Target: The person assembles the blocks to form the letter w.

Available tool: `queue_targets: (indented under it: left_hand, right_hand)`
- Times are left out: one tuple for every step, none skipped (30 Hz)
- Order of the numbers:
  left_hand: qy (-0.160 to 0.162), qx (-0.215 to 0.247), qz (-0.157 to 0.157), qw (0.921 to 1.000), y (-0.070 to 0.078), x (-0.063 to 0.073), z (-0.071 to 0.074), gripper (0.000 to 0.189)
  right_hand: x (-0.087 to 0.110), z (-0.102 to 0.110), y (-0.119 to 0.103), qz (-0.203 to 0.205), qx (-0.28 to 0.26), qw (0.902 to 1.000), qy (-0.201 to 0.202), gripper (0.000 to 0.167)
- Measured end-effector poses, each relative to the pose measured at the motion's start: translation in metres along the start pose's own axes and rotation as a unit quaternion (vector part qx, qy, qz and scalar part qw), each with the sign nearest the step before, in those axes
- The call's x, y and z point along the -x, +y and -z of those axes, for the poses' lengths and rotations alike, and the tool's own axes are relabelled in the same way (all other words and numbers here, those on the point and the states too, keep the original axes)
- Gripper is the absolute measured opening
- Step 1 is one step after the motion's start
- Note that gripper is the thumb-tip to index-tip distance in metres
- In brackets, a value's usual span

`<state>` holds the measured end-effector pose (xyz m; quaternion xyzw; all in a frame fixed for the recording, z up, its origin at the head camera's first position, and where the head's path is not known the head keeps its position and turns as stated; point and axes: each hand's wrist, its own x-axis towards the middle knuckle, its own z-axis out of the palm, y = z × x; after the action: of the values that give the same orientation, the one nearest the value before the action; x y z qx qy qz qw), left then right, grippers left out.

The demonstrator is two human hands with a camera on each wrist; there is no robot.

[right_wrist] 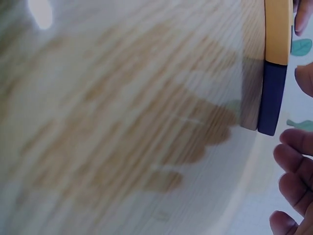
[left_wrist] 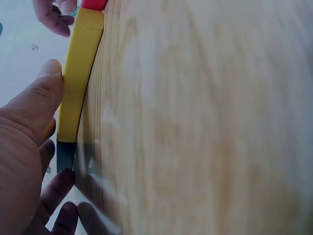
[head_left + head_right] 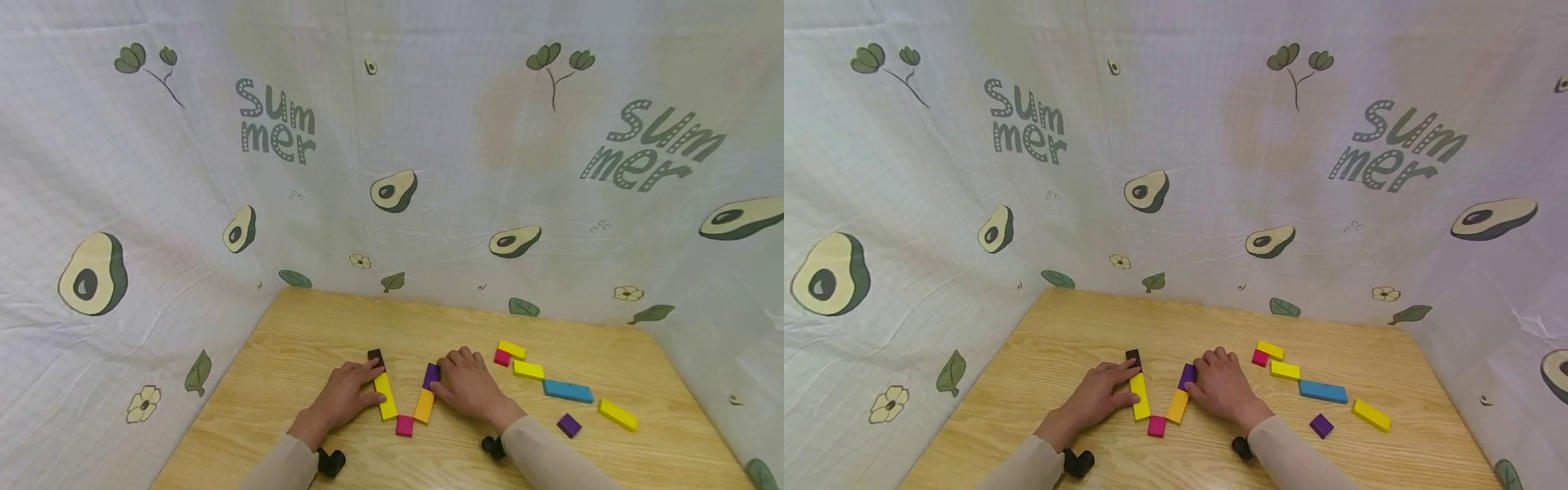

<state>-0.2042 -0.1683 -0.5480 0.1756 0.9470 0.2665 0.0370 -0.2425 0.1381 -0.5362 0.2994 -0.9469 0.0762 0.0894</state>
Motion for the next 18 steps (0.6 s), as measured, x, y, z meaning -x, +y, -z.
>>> queue_targets:
  left_hand:
    - [-0.001, 0.002, 0.0, 1.0, 0.0, 0.0, 0.0, 0.06]
    - [0.0, 0.004, -0.001, 1.0, 0.0, -0.001, 0.0, 0.06]
    - [0.002, 0.006, -0.003, 1.0, 0.0, -0.001, 0.0, 0.06]
    - [0.005, 0.007, -0.005, 1.0, 0.0, -0.002, 0.001, 0.059]
    - [0.007, 0.008, -0.007, 0.9999, 0.0, -0.002, 0.001, 0.059]
    - [0.009, 0.01, -0.007, 0.9999, 0.001, -0.002, 0.001, 0.058]
    - [0.012, 0.01, -0.008, 0.9998, 0.001, -0.002, 0.002, 0.058]
    - [0.015, 0.01, -0.01, 0.9998, 0.002, -0.001, 0.002, 0.057]
    - [0.018, 0.009, -0.013, 0.9997, 0.003, -0.001, 0.003, 0.056]
    - [0.02, 0.007, -0.015, 0.9997, 0.004, -0.001, 0.003, 0.056]
    - [0.023, 0.003, -0.019, 0.9995, 0.005, -0.001, 0.003, 0.055]
    - [0.026, -0.001, -0.024, 0.9994, 0.007, -0.001, 0.003, 0.054]
    - [0.029, -0.007, -0.029, 0.9991, 0.009, -0.002, 0.004, 0.053]
    - [0.032, -0.013, -0.035, 0.9988, 0.011, -0.003, 0.004, 0.052]
    - [0.033, -0.02, -0.04, 0.9985, 0.014, -0.004, 0.004, 0.052]
    - [0.034, -0.025, -0.044, 0.9981, 0.017, -0.005, 0.004, 0.051]
    - [0.032, -0.029, -0.049, 0.9979, 0.02, -0.007, 0.004, 0.051]
    - [0.029, -0.032, -0.053, 0.9976, 0.024, -0.009, 0.004, 0.051]
  right_hand:
    - [0.001, 0.0, 0.0, 0.0, -0.003, 1.0, 0.005, 0.046]
    - [0.001, 0.001, 0.001, 0.0, -0.004, 1.0, 0.008, 0.046]
    - [0.002, 0.002, 0.001, -0.001, -0.007, 0.9999, 0.012, 0.045]
    - [0.003, 0.003, 0.001, -0.002, -0.009, 0.9998, 0.015, 0.044]
    - [0.004, 0.004, 0.002, -0.003, -0.012, 0.9998, 0.018, 0.044]
    - [0.005, 0.005, 0.003, -0.006, -0.014, 0.9997, 0.018, 0.043]
    - [0.006, 0.007, 0.004, -0.009, -0.015, 0.9997, 0.018, 0.043]
    - [0.008, 0.009, 0.005, -0.013, -0.016, 0.9996, 0.017, 0.043]
    - [0.009, 0.01, 0.007, -0.018, -0.018, 0.9995, 0.017, 0.043]
    - [0.011, 0.012, 0.009, -0.023, -0.019, 0.9994, 0.017, 0.043]
    - [0.013, 0.013, 0.011, -0.027, -0.02, 0.9993, 0.016, 0.043]
    - [0.015, 0.014, 0.014, -0.031, -0.019, 0.9992, 0.017, 0.043]
    - [0.017, 0.015, 0.017, -0.035, -0.016, 0.9991, 0.019, 0.043]
    - [0.02, 0.016, 0.02, -0.038, -0.014, 0.9989, 0.024, 0.043]
    - [0.022, 0.017, 0.024, -0.04, -0.011, 0.9988, 0.027, 0.043]
    - [0.024, 0.018, 0.027, -0.042, -0.008, 0.9986, 0.032, 0.043]
    - [0.027, 0.018, 0.03, -0.044, -0.006, 0.9983, 0.037, 0.042]
    - [0.03, 0.019, 0.033, -0.046, -0.002, 0.998, 0.044, 0.041]
